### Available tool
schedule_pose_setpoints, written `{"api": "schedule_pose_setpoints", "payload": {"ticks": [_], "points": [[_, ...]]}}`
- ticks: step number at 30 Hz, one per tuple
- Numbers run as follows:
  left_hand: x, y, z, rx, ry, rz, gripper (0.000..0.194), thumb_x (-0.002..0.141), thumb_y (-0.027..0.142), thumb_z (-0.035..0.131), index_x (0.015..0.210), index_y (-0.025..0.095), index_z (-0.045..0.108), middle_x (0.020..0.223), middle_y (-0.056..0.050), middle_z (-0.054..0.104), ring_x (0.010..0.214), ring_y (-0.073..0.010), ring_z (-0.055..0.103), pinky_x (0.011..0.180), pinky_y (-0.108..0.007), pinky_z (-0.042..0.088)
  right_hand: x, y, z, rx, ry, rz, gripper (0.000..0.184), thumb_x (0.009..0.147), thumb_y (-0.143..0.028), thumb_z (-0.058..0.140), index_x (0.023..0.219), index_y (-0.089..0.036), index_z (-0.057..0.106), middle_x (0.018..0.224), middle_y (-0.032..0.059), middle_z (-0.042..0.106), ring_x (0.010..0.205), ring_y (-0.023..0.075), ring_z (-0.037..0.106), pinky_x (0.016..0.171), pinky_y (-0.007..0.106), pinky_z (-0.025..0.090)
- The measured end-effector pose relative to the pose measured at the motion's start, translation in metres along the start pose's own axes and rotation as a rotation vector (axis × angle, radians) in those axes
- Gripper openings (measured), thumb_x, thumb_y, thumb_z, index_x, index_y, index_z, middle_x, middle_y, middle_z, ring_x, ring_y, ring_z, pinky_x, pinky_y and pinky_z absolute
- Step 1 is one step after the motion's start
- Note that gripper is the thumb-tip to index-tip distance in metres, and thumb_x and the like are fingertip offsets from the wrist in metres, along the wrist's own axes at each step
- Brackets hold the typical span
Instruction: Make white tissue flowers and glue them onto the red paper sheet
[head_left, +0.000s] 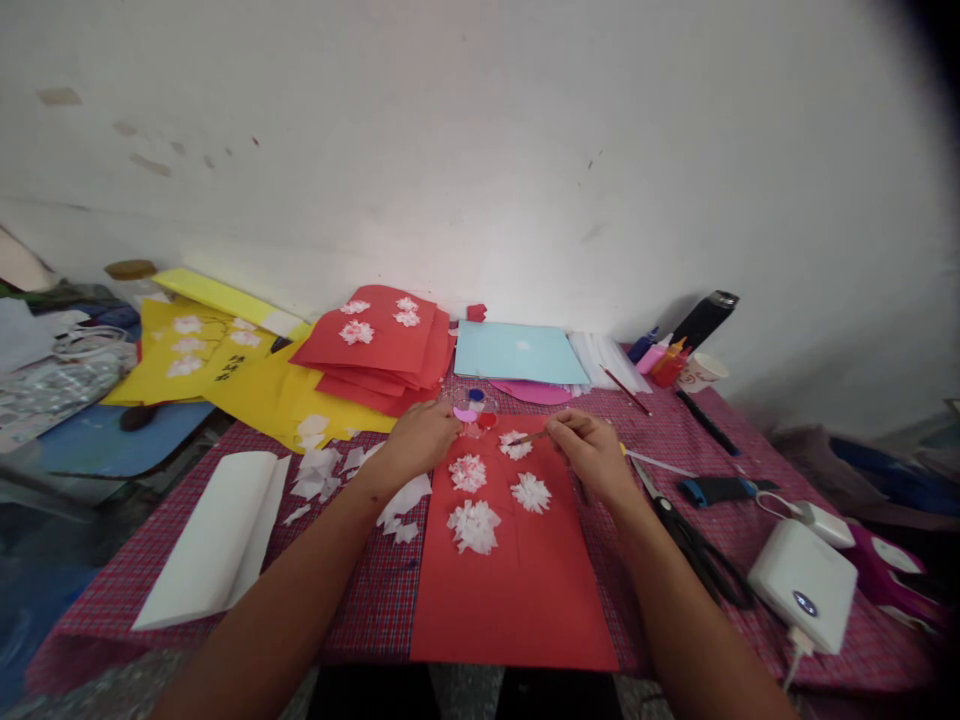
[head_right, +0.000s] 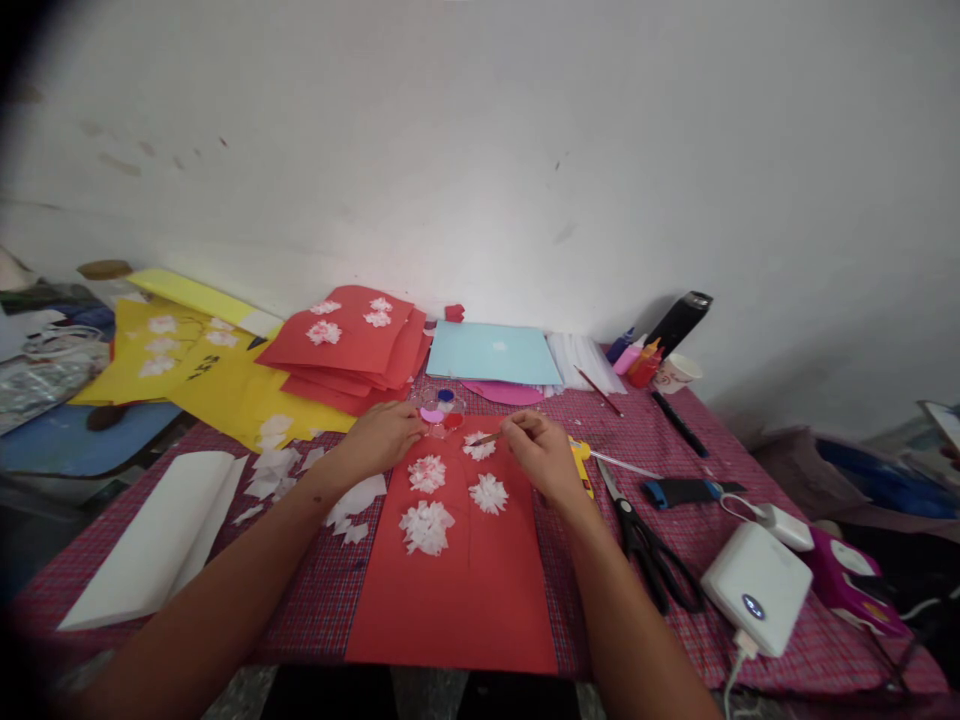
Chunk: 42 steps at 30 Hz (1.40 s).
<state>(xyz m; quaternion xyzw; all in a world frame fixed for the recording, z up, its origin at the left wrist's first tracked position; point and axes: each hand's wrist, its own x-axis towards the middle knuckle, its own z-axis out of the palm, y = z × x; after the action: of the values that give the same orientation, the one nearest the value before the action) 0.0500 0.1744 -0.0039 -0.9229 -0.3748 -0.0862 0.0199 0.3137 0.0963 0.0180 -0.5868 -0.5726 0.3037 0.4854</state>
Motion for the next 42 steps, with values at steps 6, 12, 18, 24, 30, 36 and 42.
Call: {"api": "schedule_pose_setpoints", "payload": {"ticks": [6,12,18,24,30,36,42], "points": [[0.0,-0.002,0.001,-0.032,-0.004,0.016,0.028,0.097,0.026,0.05,0.088,0.019,0.075,0.095,-0.01,0.067,0.095,-0.0238,0.061,0.086,-0.036,0.046,0.0,0.001,0.002,-0.032,-0.06,-0.043,0.029,0.085,-0.044,0.062,0.073,-0.018,0.064,0.06,-0.0016,0.052,0.051,0.0113,0.041,0.049,0.025,0.032],[-0.001,-0.001,0.002,-0.055,0.017,-0.005,0.029,0.098,0.026,0.049,0.089,0.02,0.075,0.096,-0.01,0.067,0.095,-0.0231,0.06,0.09,-0.036,0.046,0.002,0.005,-0.008,0.001,-0.001,0.01,0.03,0.084,-0.046,0.064,0.076,-0.018,0.065,0.062,-0.0014,0.053,0.051,0.0113,0.042,0.047,0.025,0.031],[0.0,-0.001,0.002,-0.028,0.003,-0.01,0.031,0.099,0.026,0.046,0.088,0.019,0.074,0.096,-0.01,0.067,0.094,-0.023,0.061,0.088,-0.036,0.046,0.0,0.004,-0.002,-0.011,-0.018,-0.012,0.029,0.085,-0.045,0.063,0.075,-0.018,0.066,0.061,-0.0014,0.054,0.051,0.0112,0.042,0.049,0.025,0.032],[-0.001,-0.001,0.001,-0.043,0.008,-0.008,0.029,0.099,0.025,0.047,0.09,0.02,0.074,0.097,-0.009,0.067,0.095,-0.023,0.06,0.087,-0.036,0.046,-0.001,0.002,0.002,-0.035,-0.049,-0.04,0.029,0.085,-0.044,0.062,0.075,-0.017,0.066,0.061,-0.0002,0.055,0.053,0.0121,0.043,0.048,0.025,0.033],[0.0,-0.001,0.002,-0.02,0.008,-0.005,0.032,0.1,0.027,0.045,0.089,0.019,0.074,0.097,-0.009,0.067,0.095,-0.0228,0.06,0.087,-0.036,0.046,0.001,0.002,-0.002,-0.017,-0.01,-0.008,0.029,0.084,-0.044,0.062,0.074,-0.018,0.066,0.06,-0.0008,0.054,0.05,0.0113,0.041,0.046,0.025,0.031],[0.0,-0.002,0.004,-0.019,0.008,0.007,0.033,0.1,0.026,0.045,0.088,0.019,0.075,0.094,-0.01,0.067,0.092,-0.0228,0.06,0.085,-0.036,0.047,-0.002,0.001,0.003,0.002,-0.069,-0.036,0.027,0.085,-0.043,0.062,0.074,-0.018,0.065,0.06,-0.0019,0.054,0.052,0.0114,0.042,0.05,0.025,0.034],[-0.001,-0.001,-0.001,-0.055,0.005,-0.006,0.028,0.099,0.026,0.048,0.09,0.02,0.075,0.096,-0.009,0.067,0.095,-0.023,0.061,0.088,-0.035,0.046,0.0,0.001,-0.002,-0.006,-0.033,-0.018,0.029,0.084,-0.045,0.063,0.074,-0.018,0.066,0.061,-0.0006,0.055,0.052,0.0117,0.043,0.047,0.024,0.032]]}}
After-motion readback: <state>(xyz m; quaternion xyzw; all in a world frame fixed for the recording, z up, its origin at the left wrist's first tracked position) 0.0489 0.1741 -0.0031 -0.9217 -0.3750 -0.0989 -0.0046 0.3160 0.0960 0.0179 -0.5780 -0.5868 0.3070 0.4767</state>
